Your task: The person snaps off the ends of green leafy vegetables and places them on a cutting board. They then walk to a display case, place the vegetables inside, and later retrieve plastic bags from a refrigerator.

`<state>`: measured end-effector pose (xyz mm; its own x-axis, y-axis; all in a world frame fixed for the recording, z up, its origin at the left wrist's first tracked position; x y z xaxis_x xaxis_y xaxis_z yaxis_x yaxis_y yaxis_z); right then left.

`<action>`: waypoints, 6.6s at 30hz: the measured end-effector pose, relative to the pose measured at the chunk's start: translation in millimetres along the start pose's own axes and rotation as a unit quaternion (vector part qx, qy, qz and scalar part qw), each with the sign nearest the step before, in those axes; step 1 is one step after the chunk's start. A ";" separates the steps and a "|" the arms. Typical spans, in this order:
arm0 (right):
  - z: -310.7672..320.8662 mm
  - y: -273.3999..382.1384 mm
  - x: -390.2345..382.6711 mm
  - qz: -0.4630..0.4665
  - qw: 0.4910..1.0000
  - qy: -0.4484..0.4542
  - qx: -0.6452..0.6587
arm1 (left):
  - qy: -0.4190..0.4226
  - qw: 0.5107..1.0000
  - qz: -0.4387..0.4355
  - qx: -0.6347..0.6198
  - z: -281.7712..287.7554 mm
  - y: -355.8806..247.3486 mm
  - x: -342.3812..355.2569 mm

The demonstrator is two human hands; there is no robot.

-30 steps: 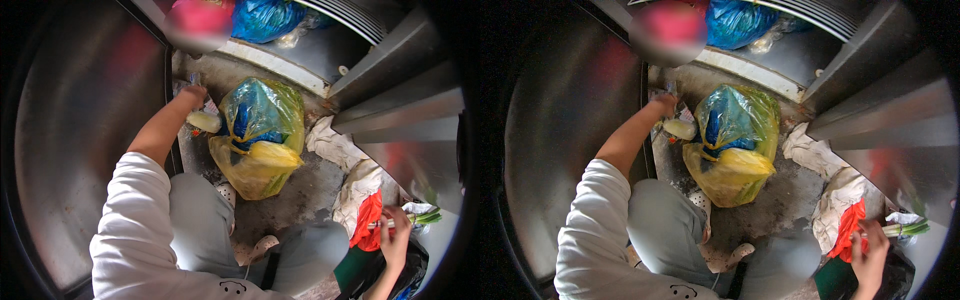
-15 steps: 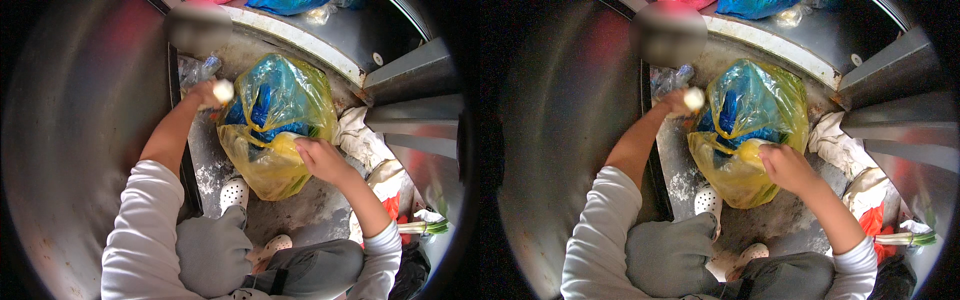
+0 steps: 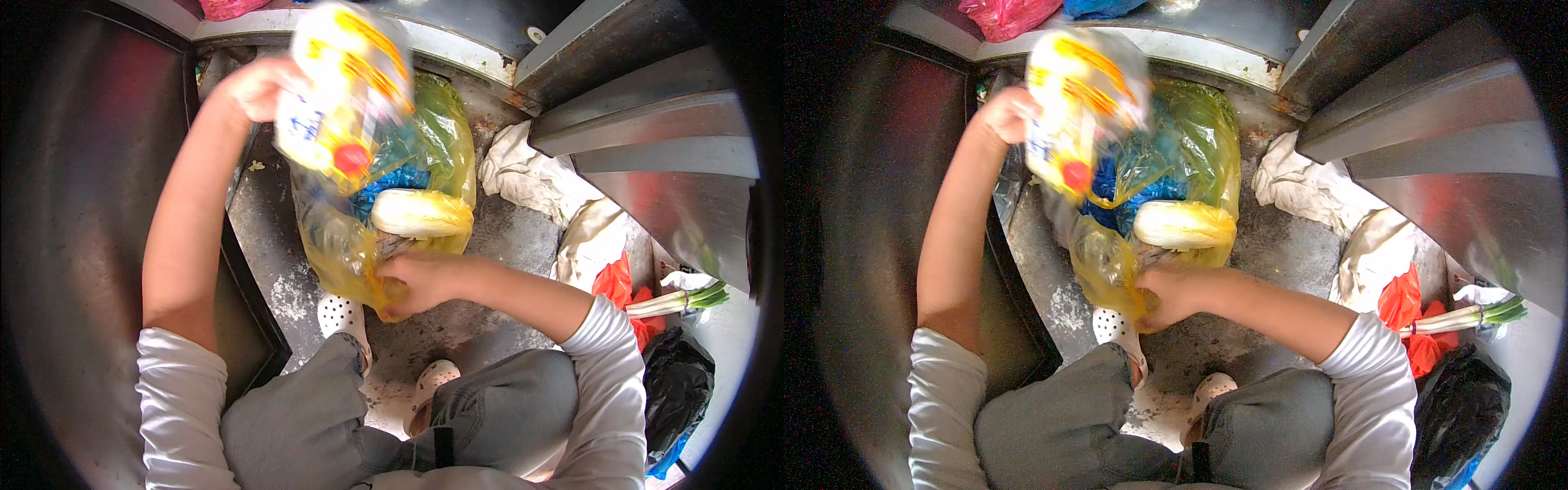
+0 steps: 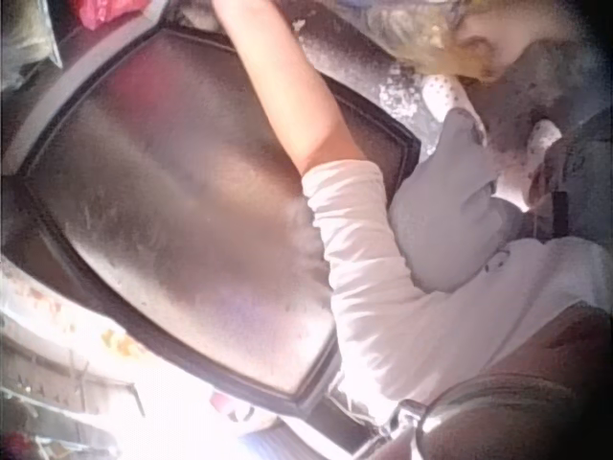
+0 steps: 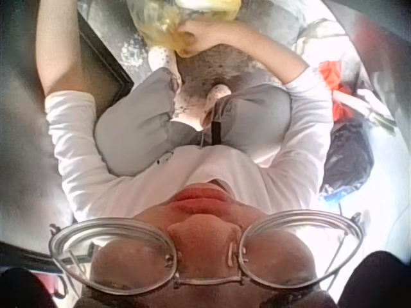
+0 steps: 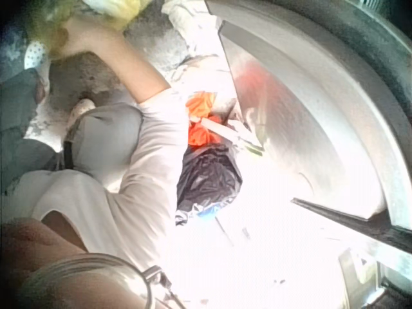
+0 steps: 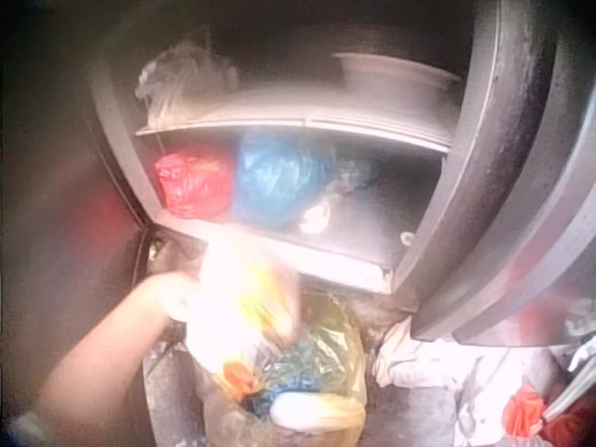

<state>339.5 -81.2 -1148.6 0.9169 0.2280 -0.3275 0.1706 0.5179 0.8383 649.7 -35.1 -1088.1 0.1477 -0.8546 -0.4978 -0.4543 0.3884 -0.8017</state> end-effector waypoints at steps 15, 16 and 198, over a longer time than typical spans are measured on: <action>67.3 -41.2 -25.0 -0.283 0.867 -0.402 -0.085 | -0.070 0.757 -0.087 0.644 -21.6 115.6 46.0; 74.0 -49.5 -22.6 -0.257 0.856 -0.449 -0.014 | -0.067 0.754 -0.088 0.648 -36.4 109.3 47.1; -46.1 -106.9 14.9 0.217 0.853 -0.019 -0.474 | 0.409 0.498 0.007 0.765 -180.6 200.8 -41.1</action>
<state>318.3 -95.2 -1263.3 0.8336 0.5505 -0.0464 -0.5400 0.8296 0.1419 393.7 15.8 -1168.8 -0.5380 -0.4597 -0.7066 0.8421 -0.3302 -0.4263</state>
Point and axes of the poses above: each hand's wrist, its own x-axis towards the middle knuckle, its own z-axis out of the back of the hand, y = z × x, the point moved 1 cm from there along x, towards the middle knuckle, and after that the axes turned 14 degrees about -y, right-handed, at the moved point
